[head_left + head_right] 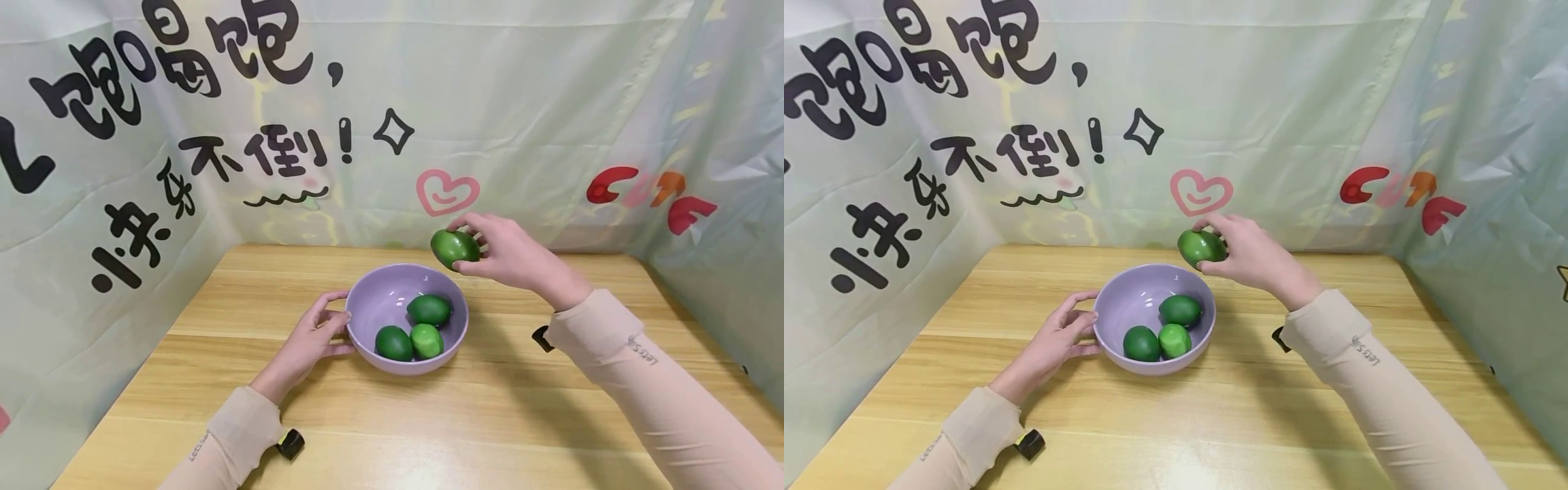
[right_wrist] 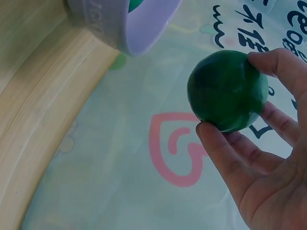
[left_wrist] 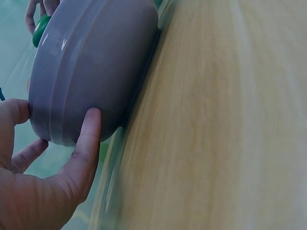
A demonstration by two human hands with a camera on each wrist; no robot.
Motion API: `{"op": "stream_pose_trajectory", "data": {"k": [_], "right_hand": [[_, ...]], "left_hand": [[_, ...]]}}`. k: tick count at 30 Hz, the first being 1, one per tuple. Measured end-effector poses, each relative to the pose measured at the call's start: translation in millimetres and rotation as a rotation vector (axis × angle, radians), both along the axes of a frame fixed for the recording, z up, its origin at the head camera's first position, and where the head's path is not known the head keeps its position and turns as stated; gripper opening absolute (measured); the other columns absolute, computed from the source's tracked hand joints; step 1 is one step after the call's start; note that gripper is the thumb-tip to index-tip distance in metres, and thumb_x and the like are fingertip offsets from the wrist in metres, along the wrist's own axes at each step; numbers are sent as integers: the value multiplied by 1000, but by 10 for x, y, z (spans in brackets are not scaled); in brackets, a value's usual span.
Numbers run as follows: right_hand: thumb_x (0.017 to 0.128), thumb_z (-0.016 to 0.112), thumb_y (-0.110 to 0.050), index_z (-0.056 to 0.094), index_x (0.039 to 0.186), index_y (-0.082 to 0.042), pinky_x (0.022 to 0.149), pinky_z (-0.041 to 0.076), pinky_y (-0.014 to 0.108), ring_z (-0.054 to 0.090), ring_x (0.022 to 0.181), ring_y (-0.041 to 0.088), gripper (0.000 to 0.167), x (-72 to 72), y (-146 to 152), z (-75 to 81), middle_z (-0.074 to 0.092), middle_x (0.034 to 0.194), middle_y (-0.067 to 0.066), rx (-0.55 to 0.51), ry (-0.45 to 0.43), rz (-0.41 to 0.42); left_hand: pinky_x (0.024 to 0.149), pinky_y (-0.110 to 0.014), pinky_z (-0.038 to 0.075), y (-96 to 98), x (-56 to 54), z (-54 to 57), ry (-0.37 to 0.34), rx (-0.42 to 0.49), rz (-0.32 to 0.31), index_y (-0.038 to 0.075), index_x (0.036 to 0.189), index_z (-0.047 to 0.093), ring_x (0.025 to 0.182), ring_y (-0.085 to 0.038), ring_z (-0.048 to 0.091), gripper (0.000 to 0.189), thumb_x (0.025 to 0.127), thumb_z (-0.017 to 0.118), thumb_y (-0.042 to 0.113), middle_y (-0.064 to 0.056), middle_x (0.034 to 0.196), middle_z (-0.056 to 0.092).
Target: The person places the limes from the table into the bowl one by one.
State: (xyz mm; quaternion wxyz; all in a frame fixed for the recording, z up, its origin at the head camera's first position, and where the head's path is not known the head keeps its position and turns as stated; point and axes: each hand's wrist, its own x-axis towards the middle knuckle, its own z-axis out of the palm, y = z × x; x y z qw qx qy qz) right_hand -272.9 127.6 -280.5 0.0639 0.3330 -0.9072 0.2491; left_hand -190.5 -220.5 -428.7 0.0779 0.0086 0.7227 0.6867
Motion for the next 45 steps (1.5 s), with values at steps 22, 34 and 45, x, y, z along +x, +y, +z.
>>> {"op": "stream_pose_trajectory", "data": {"k": [22,34,45], "right_hand": [[89,83,-17,65,136,-17,92,69,48,69,105,29,51,62,-279,-38,67,122,15,4,-41,56],[88,83,-20,65,137,-21,84,64,38,65,101,27,53,85,-406,-91,67,122,12,52,-38,78],[88,82,-20,63,138,-22,87,64,40,65,103,26,53,100,-556,-155,67,125,11,107,-63,99]], "left_hand": [[95,-45,69,4,10,17,-6,11,17,25,159,46,121,-40,68,49,112,56,17,-28,143,51],[95,-45,69,3,8,12,-3,0,3,25,159,46,121,-39,68,49,112,57,18,-28,143,51],[95,-45,69,-2,8,13,-1,2,-1,25,158,46,119,-37,69,48,112,57,19,-27,143,51]]}}
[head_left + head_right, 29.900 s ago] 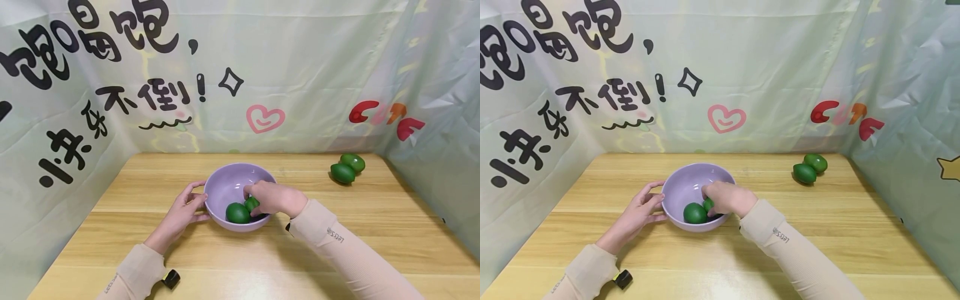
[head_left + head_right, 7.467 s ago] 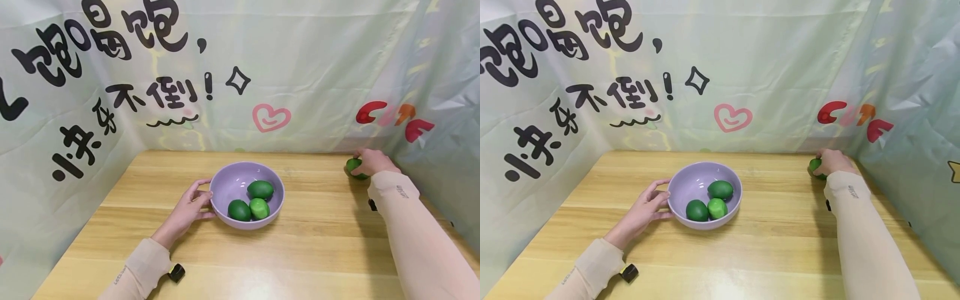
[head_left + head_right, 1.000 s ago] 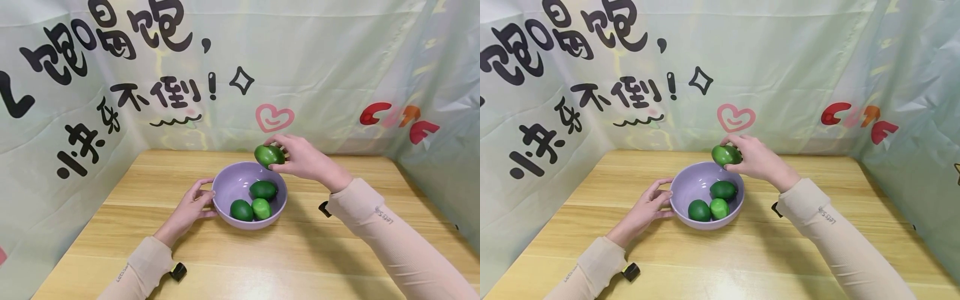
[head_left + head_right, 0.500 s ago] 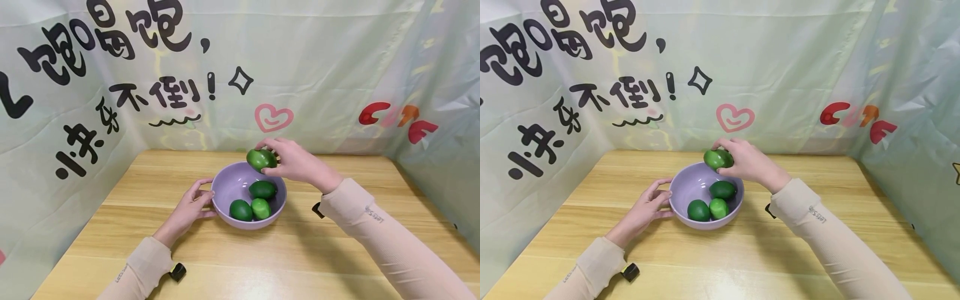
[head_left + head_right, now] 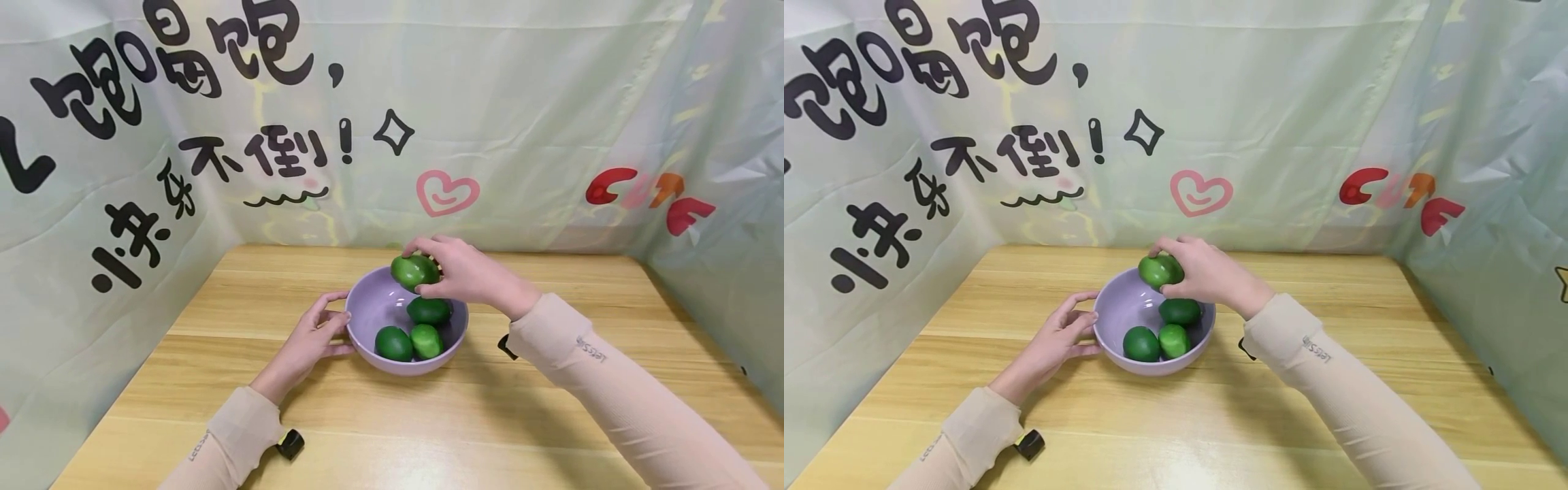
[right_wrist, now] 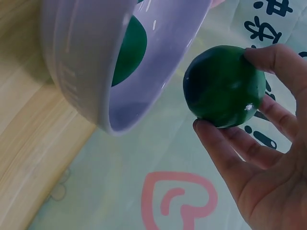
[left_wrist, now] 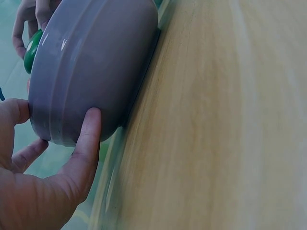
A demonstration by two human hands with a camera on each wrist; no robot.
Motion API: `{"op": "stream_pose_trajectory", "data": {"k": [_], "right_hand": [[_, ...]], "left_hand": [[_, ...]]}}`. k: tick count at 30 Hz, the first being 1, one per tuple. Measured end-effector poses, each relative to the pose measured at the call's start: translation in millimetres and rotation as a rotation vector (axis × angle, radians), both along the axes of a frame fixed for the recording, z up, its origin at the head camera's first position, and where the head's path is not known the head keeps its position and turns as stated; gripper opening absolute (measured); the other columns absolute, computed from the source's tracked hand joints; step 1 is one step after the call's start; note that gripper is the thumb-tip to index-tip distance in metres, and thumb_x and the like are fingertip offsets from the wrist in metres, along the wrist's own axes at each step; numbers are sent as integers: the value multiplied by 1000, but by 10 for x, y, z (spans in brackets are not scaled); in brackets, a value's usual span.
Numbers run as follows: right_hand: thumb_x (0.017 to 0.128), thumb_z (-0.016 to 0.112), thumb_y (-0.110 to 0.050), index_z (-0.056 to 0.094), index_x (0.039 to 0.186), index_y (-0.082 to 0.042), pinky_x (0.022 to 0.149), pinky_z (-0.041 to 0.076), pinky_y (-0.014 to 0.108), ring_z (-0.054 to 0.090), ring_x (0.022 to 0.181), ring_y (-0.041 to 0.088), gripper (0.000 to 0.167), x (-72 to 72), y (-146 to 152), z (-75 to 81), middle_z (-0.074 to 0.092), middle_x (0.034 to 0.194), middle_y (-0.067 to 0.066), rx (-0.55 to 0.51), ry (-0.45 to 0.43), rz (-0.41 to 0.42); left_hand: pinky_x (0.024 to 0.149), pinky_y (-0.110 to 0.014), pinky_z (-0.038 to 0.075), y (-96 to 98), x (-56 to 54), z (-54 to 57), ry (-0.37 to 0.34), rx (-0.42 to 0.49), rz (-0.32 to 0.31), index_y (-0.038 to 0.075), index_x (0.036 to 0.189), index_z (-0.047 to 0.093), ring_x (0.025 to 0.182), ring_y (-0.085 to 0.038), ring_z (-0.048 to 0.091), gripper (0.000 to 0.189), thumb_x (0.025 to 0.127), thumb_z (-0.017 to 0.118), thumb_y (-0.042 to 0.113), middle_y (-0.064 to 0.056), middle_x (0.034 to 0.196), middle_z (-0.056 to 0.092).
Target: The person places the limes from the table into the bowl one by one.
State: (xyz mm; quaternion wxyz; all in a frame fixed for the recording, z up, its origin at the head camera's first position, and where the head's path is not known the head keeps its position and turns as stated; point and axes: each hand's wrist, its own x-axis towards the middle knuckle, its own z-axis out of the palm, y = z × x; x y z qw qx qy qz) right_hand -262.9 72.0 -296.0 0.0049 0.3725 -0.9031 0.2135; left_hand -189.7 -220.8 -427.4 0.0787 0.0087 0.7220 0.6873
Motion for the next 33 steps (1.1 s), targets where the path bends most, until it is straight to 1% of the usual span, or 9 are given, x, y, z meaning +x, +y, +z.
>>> {"op": "stream_pose_trajectory", "data": {"k": [5,13,17,24,33], "right_hand": [[89,81,-19,63,138,-23,89,64,42,66,106,26,52,-13,-72,-27,67,126,11,30,-3,6],[91,83,-23,63,137,-25,93,63,46,66,107,28,51,-4,-177,-67,66,127,12,71,-25,20],[92,83,-22,63,138,-23,93,62,44,65,107,28,50,-11,-228,-101,66,127,12,86,-33,40],[92,83,-24,63,139,-23,95,62,44,65,109,27,51,-28,-291,-142,66,130,11,116,-37,51],[93,83,-22,63,141,-20,98,62,43,63,112,25,52,-59,-360,-197,65,132,11,150,-43,103]], "left_hand": [[95,-45,69,3,0,2,3,3,3,25,158,46,118,-36,69,48,112,57,18,-27,142,51],[95,-46,69,18,-11,-3,10,17,3,23,158,46,112,-32,71,48,112,56,16,-27,139,52],[94,-46,70,16,-13,-1,11,19,3,23,158,46,112,-33,71,48,112,56,16,-27,139,52],[95,-46,69,6,-7,-5,11,19,-3,23,158,46,112,-33,71,48,112,56,17,-28,139,51],[95,-46,69,0,-10,-11,5,22,-4,23,158,46,113,-31,71,47,112,56,17,-27,139,52]]}}
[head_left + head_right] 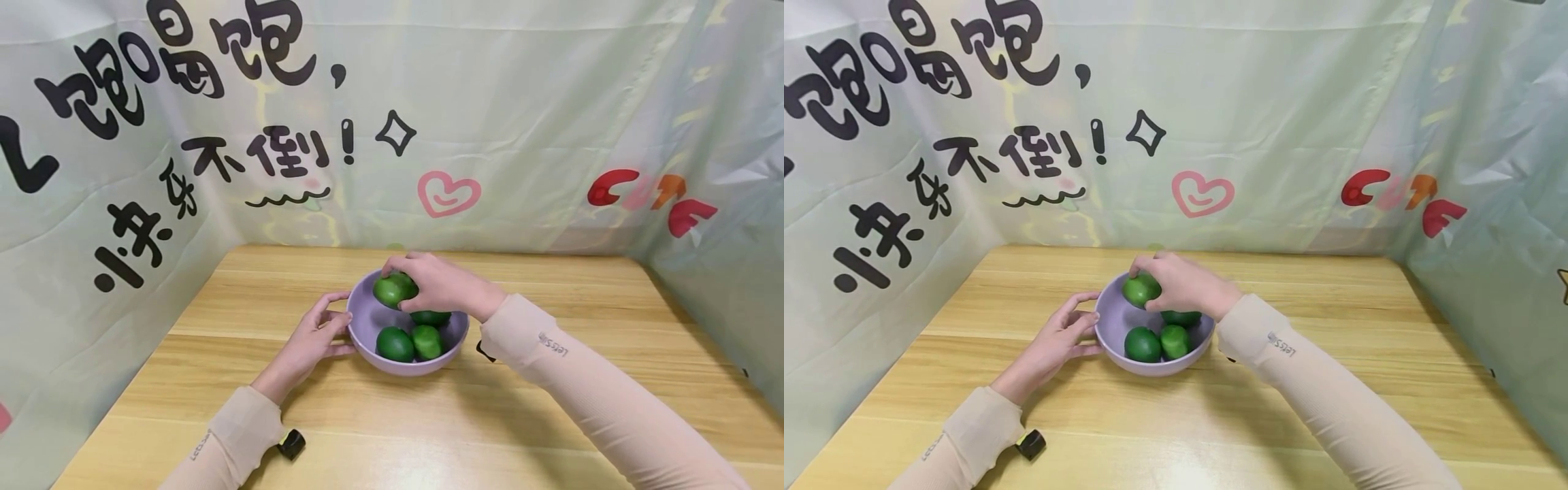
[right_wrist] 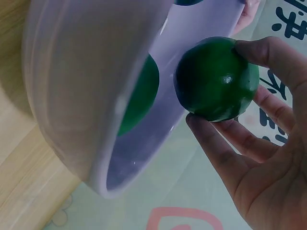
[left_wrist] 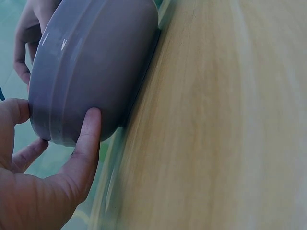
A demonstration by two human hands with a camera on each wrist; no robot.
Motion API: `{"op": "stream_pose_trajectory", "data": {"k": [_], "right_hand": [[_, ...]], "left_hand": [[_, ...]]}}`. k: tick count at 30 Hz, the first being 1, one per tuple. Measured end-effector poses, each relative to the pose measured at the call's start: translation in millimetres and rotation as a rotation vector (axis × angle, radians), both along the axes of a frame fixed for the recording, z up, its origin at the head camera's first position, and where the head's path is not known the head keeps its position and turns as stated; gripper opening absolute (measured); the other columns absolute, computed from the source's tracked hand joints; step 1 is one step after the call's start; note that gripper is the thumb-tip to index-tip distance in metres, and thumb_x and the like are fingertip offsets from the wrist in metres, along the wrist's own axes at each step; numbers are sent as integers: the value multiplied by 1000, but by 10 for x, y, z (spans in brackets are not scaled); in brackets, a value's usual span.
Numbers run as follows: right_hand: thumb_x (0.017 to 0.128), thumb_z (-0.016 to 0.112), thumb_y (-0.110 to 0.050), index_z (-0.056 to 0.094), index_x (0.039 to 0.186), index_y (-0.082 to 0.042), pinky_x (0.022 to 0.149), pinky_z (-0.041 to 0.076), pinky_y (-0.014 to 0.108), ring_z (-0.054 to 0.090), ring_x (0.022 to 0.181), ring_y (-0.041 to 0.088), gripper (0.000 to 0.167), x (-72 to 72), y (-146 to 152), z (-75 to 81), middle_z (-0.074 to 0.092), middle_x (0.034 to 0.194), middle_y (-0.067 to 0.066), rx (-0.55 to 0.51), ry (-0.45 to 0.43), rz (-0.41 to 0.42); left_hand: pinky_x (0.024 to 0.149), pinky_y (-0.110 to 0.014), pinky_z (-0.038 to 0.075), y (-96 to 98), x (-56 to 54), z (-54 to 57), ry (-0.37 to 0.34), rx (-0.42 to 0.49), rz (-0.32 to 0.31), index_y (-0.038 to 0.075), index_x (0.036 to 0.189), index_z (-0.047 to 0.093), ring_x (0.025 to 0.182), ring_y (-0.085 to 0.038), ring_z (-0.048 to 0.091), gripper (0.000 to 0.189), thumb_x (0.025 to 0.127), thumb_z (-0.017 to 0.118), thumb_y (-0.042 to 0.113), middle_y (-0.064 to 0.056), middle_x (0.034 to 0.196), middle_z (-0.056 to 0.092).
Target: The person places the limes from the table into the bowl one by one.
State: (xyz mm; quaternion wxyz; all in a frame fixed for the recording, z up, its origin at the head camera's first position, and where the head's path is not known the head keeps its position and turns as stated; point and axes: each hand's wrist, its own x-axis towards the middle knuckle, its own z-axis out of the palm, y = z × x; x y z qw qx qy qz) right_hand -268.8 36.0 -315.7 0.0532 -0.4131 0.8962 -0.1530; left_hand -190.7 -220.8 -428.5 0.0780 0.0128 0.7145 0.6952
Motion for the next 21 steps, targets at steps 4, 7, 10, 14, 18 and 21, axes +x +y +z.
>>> {"op": "stream_pose_trajectory", "data": {"k": [4,7,10,14,18,21], "right_hand": [[93,83,-21,64,140,-19,97,61,41,63,110,23,51,-16,-29,-40,65,129,11,16,-4,15],[93,84,-21,64,140,-19,96,61,40,63,108,23,51,-19,-50,-58,66,126,11,30,-16,18],[93,84,-20,64,140,-20,97,61,40,63,109,23,51,-18,-69,-66,65,126,10,46,-34,9],[93,84,-20,63,141,-20,102,60,42,63,116,25,52,-27,-100,-83,64,134,12,70,-51,10],[94,84,-19,62,142,-19,105,60,42,63,120,25,53,-42,-130,-121,63,142,13,90,-49,29],[94,84,-19,62,142,-18,105,60,42,63,120,25,53,-43,-147,-148,64,142,12,93,-51,39]], "left_hand": [[96,-46,69,-4,-2,-3,-2,0,-3,23,158,46,113,-30,71,48,112,56,17,-26,138,52],[96,-46,69,-8,-3,-1,-3,-2,-5,24,158,46,113,-30,71,48,112,56,18,-26,139,51],[96,-46,69,-14,-5,5,-1,-6,-9,24,158,46,113,-31,70,48,112,56,18,-26,139,51],[96,-46,69,-18,-8,13,5,-12,-13,24,158,45,114,-31,70,47,113,56,18,-26,139,51],[96,-47,69,-18,-7,11,5,-13,-19,24,158,45,116,-33,70,47,113,56,18,-27,140,51],[96,-46,69,-17,-4,5,1,-11,-20,24,159,45,116,-33,70,47,113,55,18,-27,140,51]]}}
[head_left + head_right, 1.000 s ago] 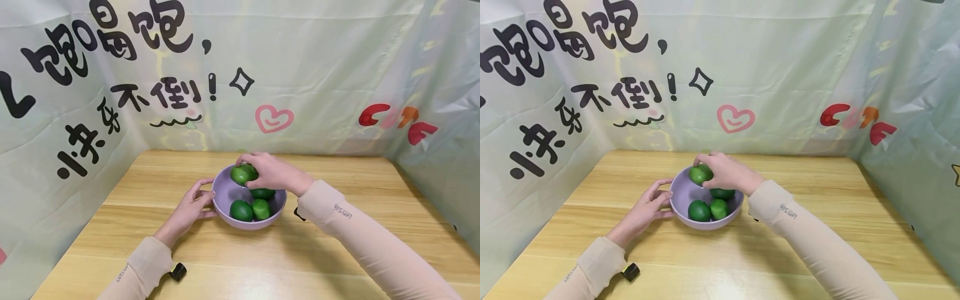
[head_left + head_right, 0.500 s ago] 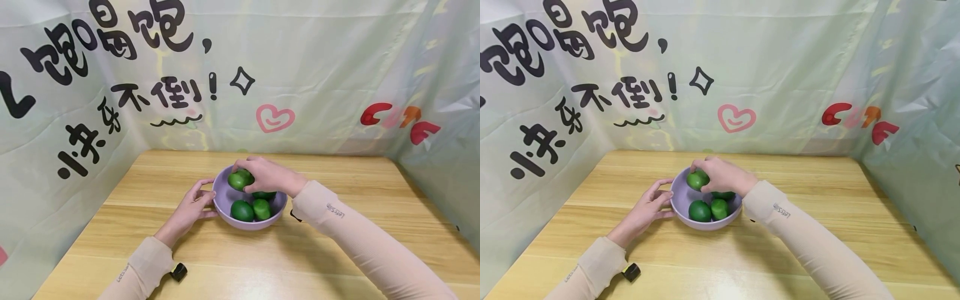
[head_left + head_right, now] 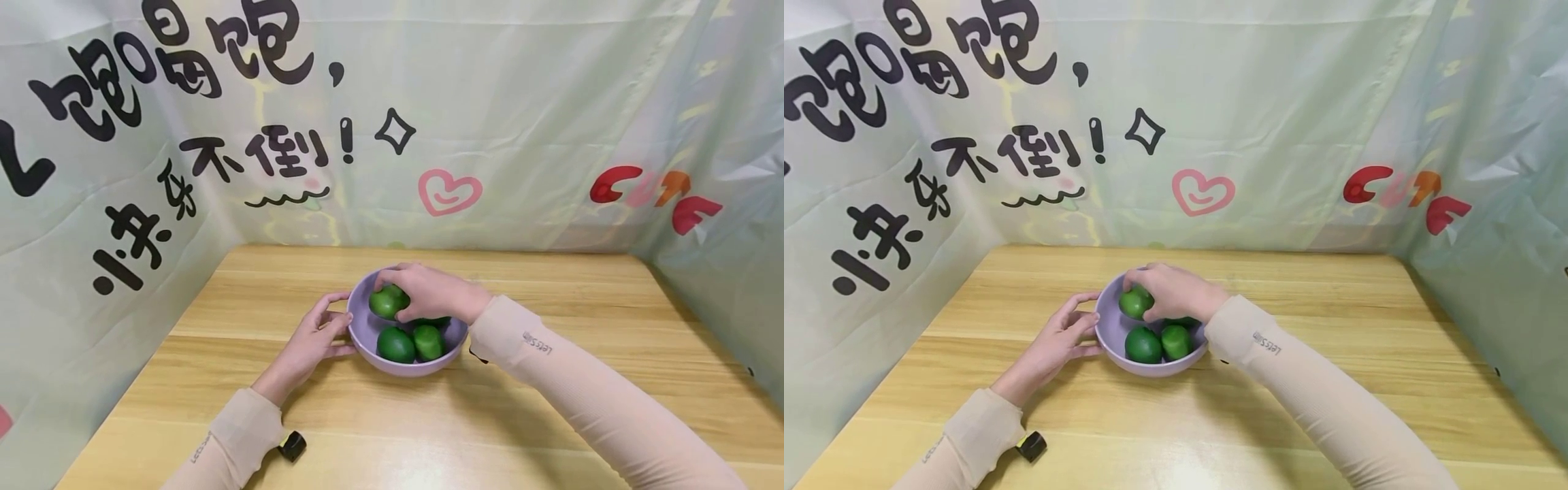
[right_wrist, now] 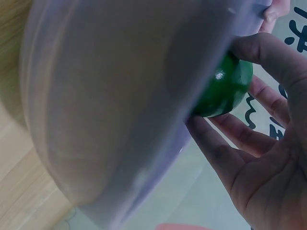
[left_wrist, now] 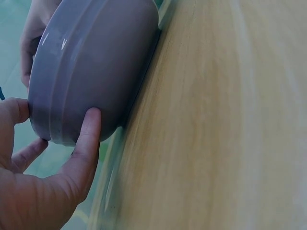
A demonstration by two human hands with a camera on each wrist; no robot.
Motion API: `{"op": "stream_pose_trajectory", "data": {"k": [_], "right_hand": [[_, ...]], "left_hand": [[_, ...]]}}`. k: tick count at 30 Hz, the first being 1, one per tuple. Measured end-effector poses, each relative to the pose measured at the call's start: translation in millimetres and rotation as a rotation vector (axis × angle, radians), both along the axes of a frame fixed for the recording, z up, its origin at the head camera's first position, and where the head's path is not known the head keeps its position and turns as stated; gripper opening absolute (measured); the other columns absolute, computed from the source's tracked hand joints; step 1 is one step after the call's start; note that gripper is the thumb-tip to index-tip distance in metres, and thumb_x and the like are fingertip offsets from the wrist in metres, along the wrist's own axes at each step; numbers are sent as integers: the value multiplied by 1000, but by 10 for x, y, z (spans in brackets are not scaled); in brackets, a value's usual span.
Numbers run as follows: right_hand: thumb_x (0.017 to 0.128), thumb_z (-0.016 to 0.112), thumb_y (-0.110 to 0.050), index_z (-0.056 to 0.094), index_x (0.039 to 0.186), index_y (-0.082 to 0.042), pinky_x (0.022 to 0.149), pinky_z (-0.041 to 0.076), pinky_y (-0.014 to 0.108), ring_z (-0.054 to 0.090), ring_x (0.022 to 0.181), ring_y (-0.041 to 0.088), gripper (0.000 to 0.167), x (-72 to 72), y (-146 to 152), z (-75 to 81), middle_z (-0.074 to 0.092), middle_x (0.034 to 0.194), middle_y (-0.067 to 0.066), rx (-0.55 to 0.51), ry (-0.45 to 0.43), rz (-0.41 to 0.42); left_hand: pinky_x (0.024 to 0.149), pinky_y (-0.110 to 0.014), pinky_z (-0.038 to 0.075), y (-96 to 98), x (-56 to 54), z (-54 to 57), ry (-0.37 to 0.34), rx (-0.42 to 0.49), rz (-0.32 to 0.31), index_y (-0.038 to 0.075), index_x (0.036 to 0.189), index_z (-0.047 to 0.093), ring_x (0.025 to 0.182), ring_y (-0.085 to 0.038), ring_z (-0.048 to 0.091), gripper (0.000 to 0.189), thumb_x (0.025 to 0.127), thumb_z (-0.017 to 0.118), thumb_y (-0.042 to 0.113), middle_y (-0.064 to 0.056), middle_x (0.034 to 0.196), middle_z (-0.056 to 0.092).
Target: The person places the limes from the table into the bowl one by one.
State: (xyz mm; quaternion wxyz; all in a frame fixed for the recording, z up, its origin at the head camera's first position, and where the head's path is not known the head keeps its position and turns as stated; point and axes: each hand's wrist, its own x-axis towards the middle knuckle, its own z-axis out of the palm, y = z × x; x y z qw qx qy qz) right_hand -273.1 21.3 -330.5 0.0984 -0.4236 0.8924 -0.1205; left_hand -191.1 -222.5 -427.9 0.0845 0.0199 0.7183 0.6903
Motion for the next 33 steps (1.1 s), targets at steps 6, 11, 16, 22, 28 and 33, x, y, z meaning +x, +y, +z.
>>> {"op": "stream_pose_trajectory", "data": {"k": [6,11,16,22,28,33], "right_hand": [[93,84,-18,63,140,-17,107,59,43,63,122,26,52,8,-18,-14,65,141,11,3,7,14],[93,86,-20,65,138,-19,109,59,46,63,123,27,50,6,-37,-36,66,139,10,18,31,27],[93,86,-21,65,136,-21,108,58,47,62,124,27,48,-3,-51,-51,68,135,8,31,47,30],[93,86,-20,65,137,-20,107,59,44,63,122,26,48,1,-71,-55,70,132,7,56,43,38],[94,85,-20,65,137,-19,108,59,45,63,123,27,48,3,-95,-73,70,132,8,76,36,44],[94,85,-17,65,137,-18,109,59,46,63,124,29,48,-1,-99,-84,70,132,9,78,34,43]], "left_hand": [[96,-46,69,4,3,-6,0,2,3,23,159,45,115,-32,70,47,113,55,18,-27,140,51],[96,-46,69,-2,5,-16,-6,0,1,23,159,44,115,-31,70,48,113,55,18,-27,141,51],[96,-46,69,-3,-1,-15,-2,3,5,23,159,45,113,-30,71,48,113,55,18,-27,142,50],[95,-46,69,1,1,-8,3,0,4,22,159,44,112,-28,71,48,113,54,18,-27,142,50],[95,-46,69,6,9,-2,-5,-1,7,22,159,44,112,-28,71,48,113,54,17,-27,142,50],[96,-46,69,8,8,4,-7,6,7,22,159,44,113,-28,70,48,113,54,17,-27,142,50]]}}
